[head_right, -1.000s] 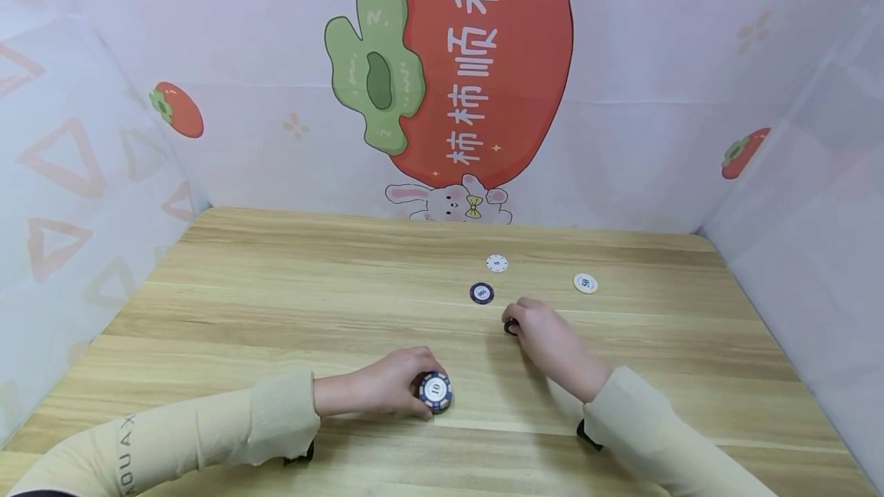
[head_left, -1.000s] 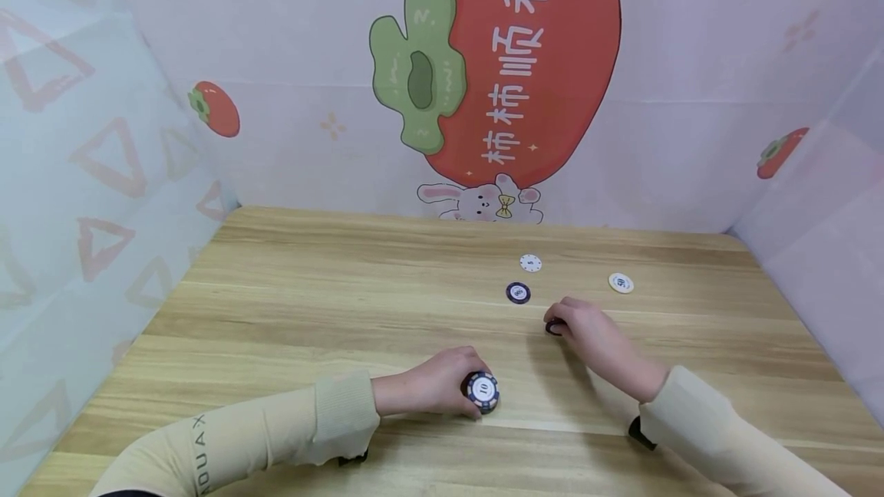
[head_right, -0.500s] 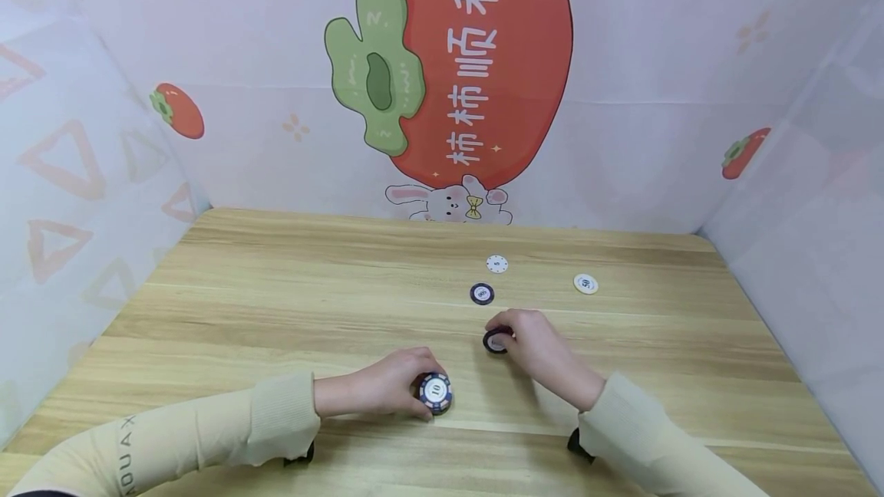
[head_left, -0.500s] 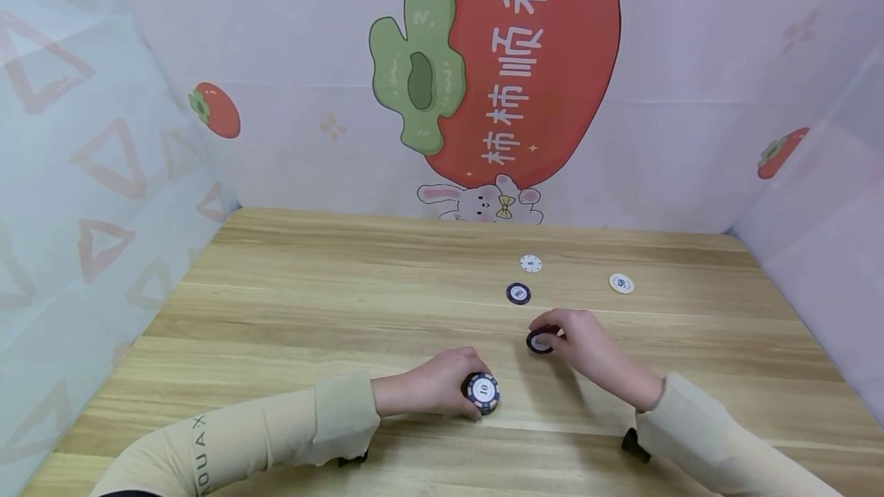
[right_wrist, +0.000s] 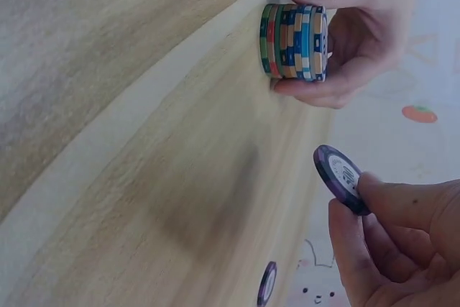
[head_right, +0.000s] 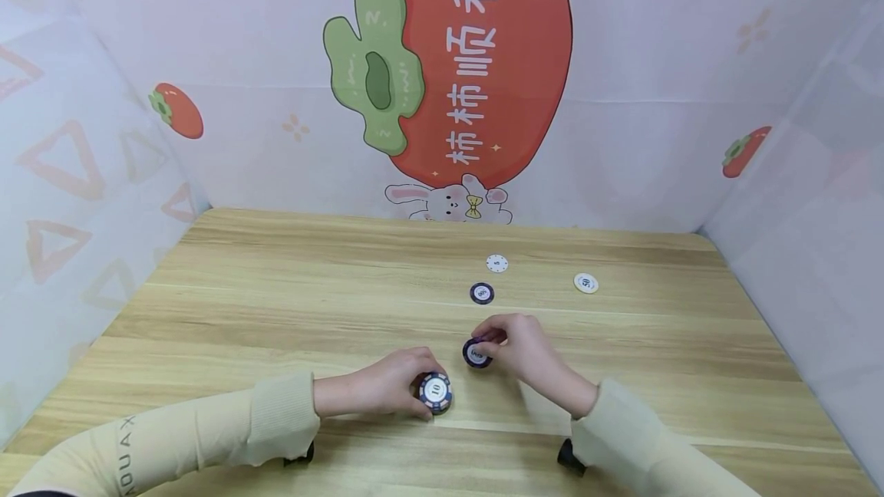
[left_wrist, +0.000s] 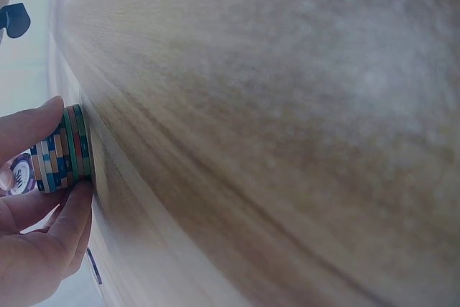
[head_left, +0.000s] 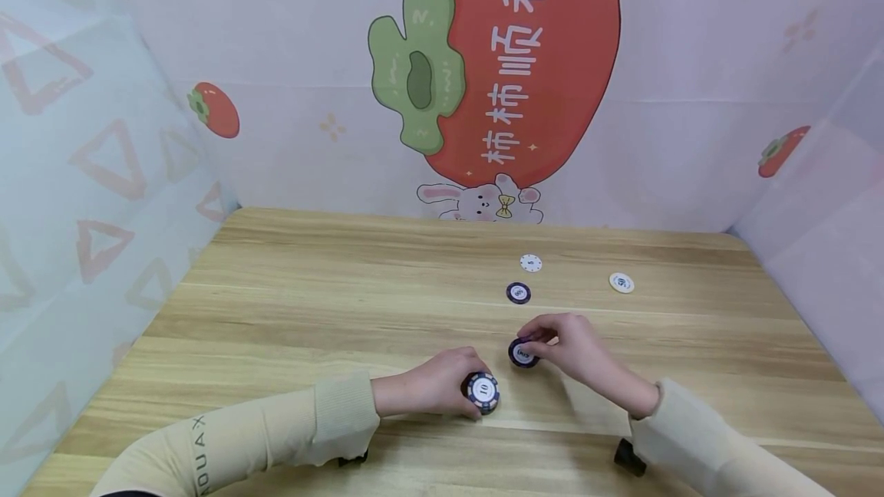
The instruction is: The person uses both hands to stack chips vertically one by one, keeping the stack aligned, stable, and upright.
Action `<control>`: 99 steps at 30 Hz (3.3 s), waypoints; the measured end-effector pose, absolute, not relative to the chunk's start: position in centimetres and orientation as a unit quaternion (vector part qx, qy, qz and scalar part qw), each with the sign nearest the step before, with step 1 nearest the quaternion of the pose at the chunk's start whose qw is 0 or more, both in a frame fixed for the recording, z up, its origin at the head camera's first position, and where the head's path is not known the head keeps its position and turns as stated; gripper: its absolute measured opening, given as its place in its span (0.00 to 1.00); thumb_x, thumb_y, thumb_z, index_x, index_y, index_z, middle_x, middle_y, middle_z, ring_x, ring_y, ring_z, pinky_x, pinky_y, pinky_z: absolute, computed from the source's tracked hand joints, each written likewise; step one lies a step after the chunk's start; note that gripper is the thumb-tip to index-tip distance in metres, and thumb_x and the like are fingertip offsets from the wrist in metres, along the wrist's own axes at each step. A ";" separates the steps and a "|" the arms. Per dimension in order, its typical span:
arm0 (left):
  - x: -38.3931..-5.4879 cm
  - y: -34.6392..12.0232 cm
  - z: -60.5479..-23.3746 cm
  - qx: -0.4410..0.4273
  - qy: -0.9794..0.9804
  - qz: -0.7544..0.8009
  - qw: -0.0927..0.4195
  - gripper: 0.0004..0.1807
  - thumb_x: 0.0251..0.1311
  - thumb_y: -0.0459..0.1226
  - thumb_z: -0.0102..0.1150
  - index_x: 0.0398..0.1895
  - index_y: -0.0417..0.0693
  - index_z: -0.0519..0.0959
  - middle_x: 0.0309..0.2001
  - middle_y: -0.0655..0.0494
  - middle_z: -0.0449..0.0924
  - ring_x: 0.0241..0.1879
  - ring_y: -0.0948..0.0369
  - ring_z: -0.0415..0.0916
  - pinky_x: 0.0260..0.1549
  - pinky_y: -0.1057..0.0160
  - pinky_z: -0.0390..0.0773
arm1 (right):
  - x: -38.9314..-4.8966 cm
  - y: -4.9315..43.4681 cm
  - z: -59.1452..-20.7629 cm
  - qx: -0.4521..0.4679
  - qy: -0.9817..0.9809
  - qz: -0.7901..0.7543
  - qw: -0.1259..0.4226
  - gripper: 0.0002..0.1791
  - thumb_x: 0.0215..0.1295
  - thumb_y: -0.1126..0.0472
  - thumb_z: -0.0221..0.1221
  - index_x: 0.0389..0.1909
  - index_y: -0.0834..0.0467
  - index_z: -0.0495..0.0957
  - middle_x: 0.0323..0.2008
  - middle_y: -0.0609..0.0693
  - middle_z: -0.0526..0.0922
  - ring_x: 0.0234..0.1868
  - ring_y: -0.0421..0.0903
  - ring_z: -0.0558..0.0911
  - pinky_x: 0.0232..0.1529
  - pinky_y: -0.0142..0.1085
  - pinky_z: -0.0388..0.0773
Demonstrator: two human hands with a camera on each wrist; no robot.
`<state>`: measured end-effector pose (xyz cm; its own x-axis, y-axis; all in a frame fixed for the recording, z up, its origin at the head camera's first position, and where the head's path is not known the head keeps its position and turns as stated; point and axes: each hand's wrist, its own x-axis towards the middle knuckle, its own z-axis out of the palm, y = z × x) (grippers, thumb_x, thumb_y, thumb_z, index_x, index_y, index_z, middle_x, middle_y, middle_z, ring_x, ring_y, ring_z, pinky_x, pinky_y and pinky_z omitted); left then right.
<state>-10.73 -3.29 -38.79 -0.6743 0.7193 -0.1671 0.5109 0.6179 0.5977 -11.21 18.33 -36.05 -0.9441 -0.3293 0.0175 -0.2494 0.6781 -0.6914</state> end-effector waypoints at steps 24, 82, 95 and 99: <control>-10.6 -3.4 -38.7 0.368 0.878 0.254 0.172 0.22 0.37 0.39 0.73 0.38 0.42 0.78 0.34 0.62 0.71 0.34 0.70 0.67 0.36 0.75 0.69 | -11.0 16.8 -37.3 -0.107 0.794 -0.564 0.203 0.12 0.54 0.69 0.61 0.37 0.74 0.77 0.28 0.56 0.82 0.26 0.43 0.81 0.29 0.39 0.80; -10.5 -3.4 -38.6 0.361 0.875 0.266 0.184 0.23 0.37 0.37 0.73 0.41 0.42 0.79 0.34 0.61 0.71 0.34 0.70 0.67 0.38 0.74 0.69 | -9.9 15.0 -38.5 -0.167 0.843 -0.480 0.179 0.10 0.48 0.64 0.67 0.28 0.65 0.78 0.24 0.49 0.79 0.24 0.40 0.76 0.24 0.28 0.74; -10.5 -3.4 -38.7 0.368 0.872 0.268 0.181 0.23 0.37 0.38 0.73 0.41 0.42 0.79 0.33 0.62 0.71 0.34 0.70 0.67 0.38 0.75 0.69 | -10.3 15.3 -38.5 -0.202 0.862 -0.435 0.166 0.09 0.52 0.59 0.65 0.28 0.62 0.79 0.24 0.46 0.79 0.23 0.36 0.73 0.24 0.28 0.72; -10.6 -3.3 -38.7 0.367 0.871 0.272 0.181 0.23 0.37 0.37 0.74 0.41 0.43 0.79 0.34 0.61 0.71 0.35 0.70 0.68 0.39 0.74 0.69 | -10.5 15.8 -38.3 -0.249 0.872 -0.393 0.152 0.08 0.56 0.59 0.62 0.29 0.60 0.79 0.25 0.44 0.79 0.25 0.34 0.74 0.26 0.28 0.72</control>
<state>-10.56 -3.34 -38.73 -0.6653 0.7374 -0.1167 0.5404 0.5836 0.6061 -10.50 15.81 -38.28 -0.8301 -0.5532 -0.0703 -0.3143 0.5683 -0.7605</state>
